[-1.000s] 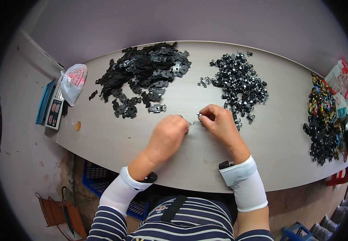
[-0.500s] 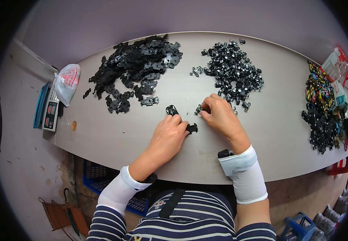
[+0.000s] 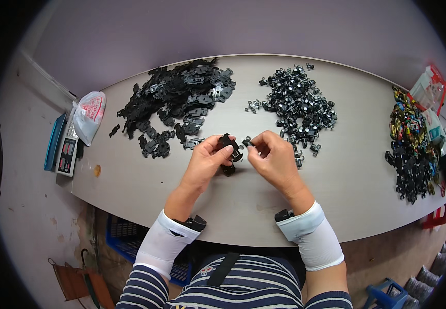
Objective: Assembling small plastic parts by inserting metal pins.
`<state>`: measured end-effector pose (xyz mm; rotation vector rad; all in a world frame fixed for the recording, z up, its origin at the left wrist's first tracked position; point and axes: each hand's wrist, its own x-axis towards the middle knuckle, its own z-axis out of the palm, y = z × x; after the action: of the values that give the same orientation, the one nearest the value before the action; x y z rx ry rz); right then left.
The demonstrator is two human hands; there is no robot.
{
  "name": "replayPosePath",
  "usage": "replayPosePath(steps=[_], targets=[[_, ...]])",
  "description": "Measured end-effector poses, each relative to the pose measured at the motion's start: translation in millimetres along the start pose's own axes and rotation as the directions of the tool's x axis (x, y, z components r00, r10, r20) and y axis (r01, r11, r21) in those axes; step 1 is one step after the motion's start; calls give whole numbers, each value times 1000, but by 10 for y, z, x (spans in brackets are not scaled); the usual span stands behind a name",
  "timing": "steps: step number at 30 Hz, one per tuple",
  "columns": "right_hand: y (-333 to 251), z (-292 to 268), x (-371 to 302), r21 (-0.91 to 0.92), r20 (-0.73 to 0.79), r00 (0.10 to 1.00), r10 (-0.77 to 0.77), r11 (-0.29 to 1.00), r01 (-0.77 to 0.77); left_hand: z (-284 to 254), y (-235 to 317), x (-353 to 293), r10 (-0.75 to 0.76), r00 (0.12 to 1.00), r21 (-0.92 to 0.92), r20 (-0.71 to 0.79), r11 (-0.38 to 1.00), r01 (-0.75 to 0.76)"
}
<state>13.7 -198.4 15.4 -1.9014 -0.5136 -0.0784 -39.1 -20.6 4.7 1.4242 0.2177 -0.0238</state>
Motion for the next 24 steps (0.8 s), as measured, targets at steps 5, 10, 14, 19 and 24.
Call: replayPosePath(steps=[5, 10, 14, 19, 24], targets=[[-11, 96, -22, -21, 14, 996, -87, 996, 87, 124, -141, 30, 136, 990, 160, 29, 977, -138], [67, 114, -18, -189, 49, 995, -90, 977, 97, 170, -245, 51, 215, 975, 217, 54, 951, -222], [52, 189, -39, -160, 13, 997, -82, 984, 83, 148, -252, 44, 263, 961, 334, 88, 901, -277], [-15, 198, -56, -95, -41, 993, -111, 990, 106, 178, -128, 13, 247, 969, 22, 27, 969, -248], [-33, 155, -24, -144, 54, 979, -195, 969, 201, 128, -132, 43, -16, 998, -135, 54, 991, 23]])
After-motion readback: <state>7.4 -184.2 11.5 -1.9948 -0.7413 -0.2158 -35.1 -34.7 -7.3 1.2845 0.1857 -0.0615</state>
